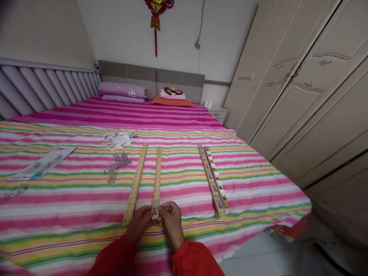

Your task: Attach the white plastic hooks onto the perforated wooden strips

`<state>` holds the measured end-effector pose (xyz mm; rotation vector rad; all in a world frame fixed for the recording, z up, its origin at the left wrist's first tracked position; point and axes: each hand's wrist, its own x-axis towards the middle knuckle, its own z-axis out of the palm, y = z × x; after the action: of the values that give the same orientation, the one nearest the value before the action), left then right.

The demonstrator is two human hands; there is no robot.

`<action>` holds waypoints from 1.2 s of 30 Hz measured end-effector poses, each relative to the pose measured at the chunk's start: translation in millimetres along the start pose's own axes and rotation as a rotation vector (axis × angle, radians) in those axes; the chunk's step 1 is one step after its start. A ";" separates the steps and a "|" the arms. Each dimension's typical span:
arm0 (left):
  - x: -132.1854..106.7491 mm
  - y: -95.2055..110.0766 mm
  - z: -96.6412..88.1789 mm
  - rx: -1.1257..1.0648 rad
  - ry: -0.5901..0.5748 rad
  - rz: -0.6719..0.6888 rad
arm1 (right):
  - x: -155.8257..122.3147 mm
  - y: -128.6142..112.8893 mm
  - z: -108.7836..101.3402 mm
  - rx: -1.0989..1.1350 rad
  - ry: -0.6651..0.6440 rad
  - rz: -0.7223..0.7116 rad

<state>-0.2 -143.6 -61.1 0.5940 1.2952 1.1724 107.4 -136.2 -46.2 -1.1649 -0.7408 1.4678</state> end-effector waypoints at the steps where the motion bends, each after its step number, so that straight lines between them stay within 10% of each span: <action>1: 0.4 -0.5 -0.6 0.005 0.004 0.008 | 0.3 -0.4 -0.1 -0.023 -0.006 0.007; 18: -10.1 -1.3 -0.2 0.170 0.040 0.318 | 6.6 -4.0 0.1 -0.210 -0.062 0.053; 26: -9.5 0.6 -0.9 0.221 0.072 0.361 | -3.9 14.1 -5.9 -0.325 0.083 -0.275; 36: -9.3 -1.5 -0.5 0.260 0.058 0.418 | -8.2 20.6 -6.6 -0.445 0.042 -0.330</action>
<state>1.1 -152.6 -58.7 1.0666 1.4262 1.3744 106.0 -149.9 -64.7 -1.3215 -1.2088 1.0260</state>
